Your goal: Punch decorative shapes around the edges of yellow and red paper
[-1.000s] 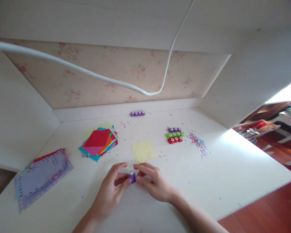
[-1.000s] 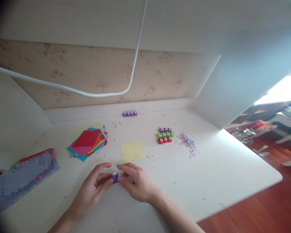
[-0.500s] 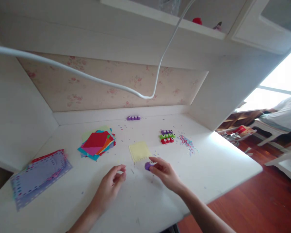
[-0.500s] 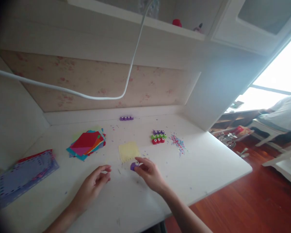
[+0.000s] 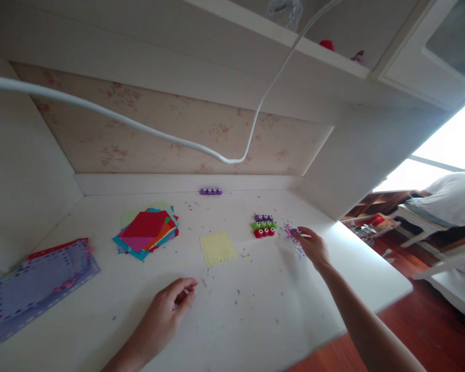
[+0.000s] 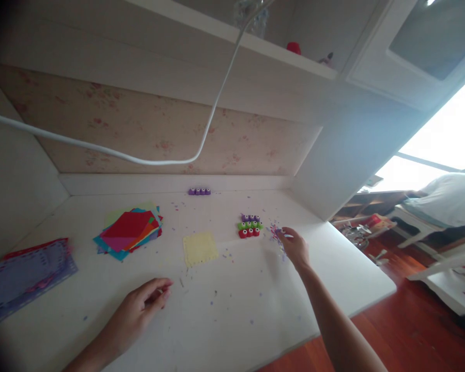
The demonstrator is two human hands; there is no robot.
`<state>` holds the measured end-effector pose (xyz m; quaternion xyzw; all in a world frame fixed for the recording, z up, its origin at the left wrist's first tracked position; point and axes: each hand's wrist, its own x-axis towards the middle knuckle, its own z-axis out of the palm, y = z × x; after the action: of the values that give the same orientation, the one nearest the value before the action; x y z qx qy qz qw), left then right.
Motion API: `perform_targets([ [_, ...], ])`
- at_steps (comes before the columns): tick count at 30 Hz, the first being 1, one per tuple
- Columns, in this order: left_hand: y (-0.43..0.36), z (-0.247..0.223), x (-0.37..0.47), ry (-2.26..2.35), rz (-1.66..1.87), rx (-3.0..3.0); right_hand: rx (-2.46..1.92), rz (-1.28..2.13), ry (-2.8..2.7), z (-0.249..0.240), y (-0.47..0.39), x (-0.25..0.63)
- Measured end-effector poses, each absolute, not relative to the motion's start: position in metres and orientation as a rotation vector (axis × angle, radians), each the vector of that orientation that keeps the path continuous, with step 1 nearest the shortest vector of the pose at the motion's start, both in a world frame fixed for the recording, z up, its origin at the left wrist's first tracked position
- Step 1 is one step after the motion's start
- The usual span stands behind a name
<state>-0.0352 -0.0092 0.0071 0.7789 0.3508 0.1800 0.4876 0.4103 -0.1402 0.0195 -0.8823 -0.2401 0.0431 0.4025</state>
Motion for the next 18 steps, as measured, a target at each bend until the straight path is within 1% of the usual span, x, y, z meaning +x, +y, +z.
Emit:
perform_targets([
  [4, -0.009, 0.008, -0.035, 0.834, 0.415, 1.915, -2.227, 0.037, -0.732, 0.031, -0.114, 0.407],
  [10, -0.008, 0.008, -0.034, 0.808, 0.404, 1.966, -2.266, 0.011, -1.145, 0.058, -0.051, 0.388],
  [14, -0.007, 0.01, -0.035, 0.793, 0.388, 1.984, -2.354, 0.017, -1.366, 0.058, -0.01, 0.375],
  [18, -0.006, 0.013, -0.036, 0.768, 0.388, 1.99, -2.448, -0.017, -1.46, 0.047, 0.01, 0.367],
])
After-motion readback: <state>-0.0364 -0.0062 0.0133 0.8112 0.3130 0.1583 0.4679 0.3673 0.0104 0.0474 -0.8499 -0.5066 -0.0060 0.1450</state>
